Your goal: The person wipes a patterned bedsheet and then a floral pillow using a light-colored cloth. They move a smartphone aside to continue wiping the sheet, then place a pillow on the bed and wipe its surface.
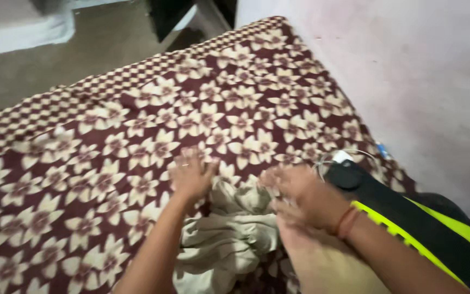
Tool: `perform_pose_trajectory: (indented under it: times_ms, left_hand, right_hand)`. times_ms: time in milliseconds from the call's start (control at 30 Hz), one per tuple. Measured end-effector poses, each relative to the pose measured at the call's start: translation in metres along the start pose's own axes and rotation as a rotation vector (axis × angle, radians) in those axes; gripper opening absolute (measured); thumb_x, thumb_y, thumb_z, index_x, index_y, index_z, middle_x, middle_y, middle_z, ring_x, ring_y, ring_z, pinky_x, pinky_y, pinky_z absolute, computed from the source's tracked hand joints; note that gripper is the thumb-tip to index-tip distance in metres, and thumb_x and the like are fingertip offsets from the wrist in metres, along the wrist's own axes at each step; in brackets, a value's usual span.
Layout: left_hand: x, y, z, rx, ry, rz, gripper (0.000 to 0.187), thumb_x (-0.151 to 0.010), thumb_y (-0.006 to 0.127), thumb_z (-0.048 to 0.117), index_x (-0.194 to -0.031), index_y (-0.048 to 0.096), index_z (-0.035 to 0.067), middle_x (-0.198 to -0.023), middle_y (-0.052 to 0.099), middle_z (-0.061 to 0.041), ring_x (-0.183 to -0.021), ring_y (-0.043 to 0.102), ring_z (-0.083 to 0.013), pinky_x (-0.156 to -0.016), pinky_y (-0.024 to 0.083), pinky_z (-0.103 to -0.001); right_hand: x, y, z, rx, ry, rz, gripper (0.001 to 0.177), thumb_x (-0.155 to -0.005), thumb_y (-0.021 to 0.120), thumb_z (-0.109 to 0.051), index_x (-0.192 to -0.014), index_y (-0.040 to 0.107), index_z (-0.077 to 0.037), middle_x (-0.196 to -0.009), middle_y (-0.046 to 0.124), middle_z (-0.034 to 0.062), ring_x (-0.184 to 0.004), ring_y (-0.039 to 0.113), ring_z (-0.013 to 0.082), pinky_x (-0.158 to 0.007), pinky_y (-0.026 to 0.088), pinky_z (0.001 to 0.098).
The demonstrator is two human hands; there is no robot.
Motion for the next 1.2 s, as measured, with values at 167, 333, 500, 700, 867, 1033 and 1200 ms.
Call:
perform_pose_trajectory:
  times_ms: [167,333,500,700,867,1033,1200]
  left_hand:
    - [0.069,0.063,0.145,0.128,0.463,-0.425,0.083,-0.097,0.038,0.068,-0.159,0.03,0.014,-0.159,0.046,-0.013,-0.148,0.041,-0.0328,-0.125,0.014,-0.058]
    - [0.156,0.111,0.17,0.009,0.626,-0.658,0.07,-0.101,0.032,0.063,-0.151,0.044,0.015,-0.14,0.067,-0.009,-0.147,0.045,-0.025,-0.125,-0.008,-0.062]
    - [0.16,0.123,0.168,0.052,0.652,-0.629,0.063,-0.101,0.02,0.046,-0.152,0.047,0.019,-0.146,0.057,-0.013,-0.141,0.048,-0.0277,-0.125,-0.004,-0.064]
    - [0.177,0.06,0.191,0.693,0.333,-0.838,0.071,-0.092,0.053,0.056,-0.144,0.054,0.009,-0.135,0.068,-0.013,-0.114,0.07,-0.0324,-0.098,0.055,-0.042]
    - [0.203,0.009,0.222,0.287,0.436,-0.662,0.067,-0.089,0.066,0.052,-0.143,0.056,0.014,-0.122,0.075,-0.015,-0.103,0.073,-0.0264,-0.09,0.059,-0.038]
    - [0.19,-0.002,0.21,0.533,0.497,-0.554,0.065,-0.089,0.07,0.037,-0.144,0.054,0.007,-0.133,0.07,-0.015,-0.117,0.071,-0.0247,-0.096,0.058,-0.037]
    - [0.18,0.02,0.189,0.721,0.545,-0.61,0.067,-0.093,0.067,0.037,-0.147,0.05,0.001,-0.144,0.063,-0.018,-0.128,0.065,-0.0259,-0.104,0.052,-0.038]
  right_hand:
    - [0.129,-0.073,0.077,0.486,0.565,0.073,0.085,-0.072,0.071,-0.059,-0.145,0.055,-0.017,-0.134,0.062,0.0177,-0.123,0.056,0.039,-0.097,0.045,0.0534]
    - [0.262,-0.058,0.126,0.24,1.178,0.056,0.085,-0.082,0.056,-0.073,-0.145,0.053,-0.017,-0.126,0.069,0.0202,-0.119,0.065,0.0377,-0.101,0.053,0.046]
    - [0.281,-0.061,0.122,0.286,1.11,0.11,0.074,-0.085,0.052,-0.071,-0.134,0.06,-0.016,-0.116,0.073,0.0165,-0.113,0.068,0.0345,-0.099,0.052,0.0469]
    - [0.28,-0.086,0.095,0.521,0.914,0.325,0.032,-0.092,0.064,-0.041,-0.105,0.075,-0.013,-0.101,0.077,0.0113,-0.1,0.07,0.0333,-0.094,0.052,0.05]
    - [0.346,-0.144,0.072,0.515,1.026,0.624,0.033,-0.099,0.067,-0.039,-0.108,0.073,-0.008,-0.096,0.072,0.0199,-0.09,0.067,0.0441,-0.079,0.053,0.0534]
    - [0.459,-0.231,0.02,0.699,1.348,0.74,0.033,-0.107,0.061,-0.04,-0.115,0.071,-0.01,-0.1,0.068,0.0242,-0.097,0.063,0.0482,-0.081,0.049,0.0563]
    - [0.532,-0.252,-0.008,0.766,1.458,0.749,0.041,-0.105,0.055,-0.047,-0.123,0.07,-0.013,-0.114,0.065,0.0212,-0.109,0.059,0.0429,-0.091,0.045,0.052]
Point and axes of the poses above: each hand's wrist, its own x-axis away from the middle knuckle, its own y-axis out of the palm, z = x × y, the point moved 9 cm from there along -x, towards the middle knuckle
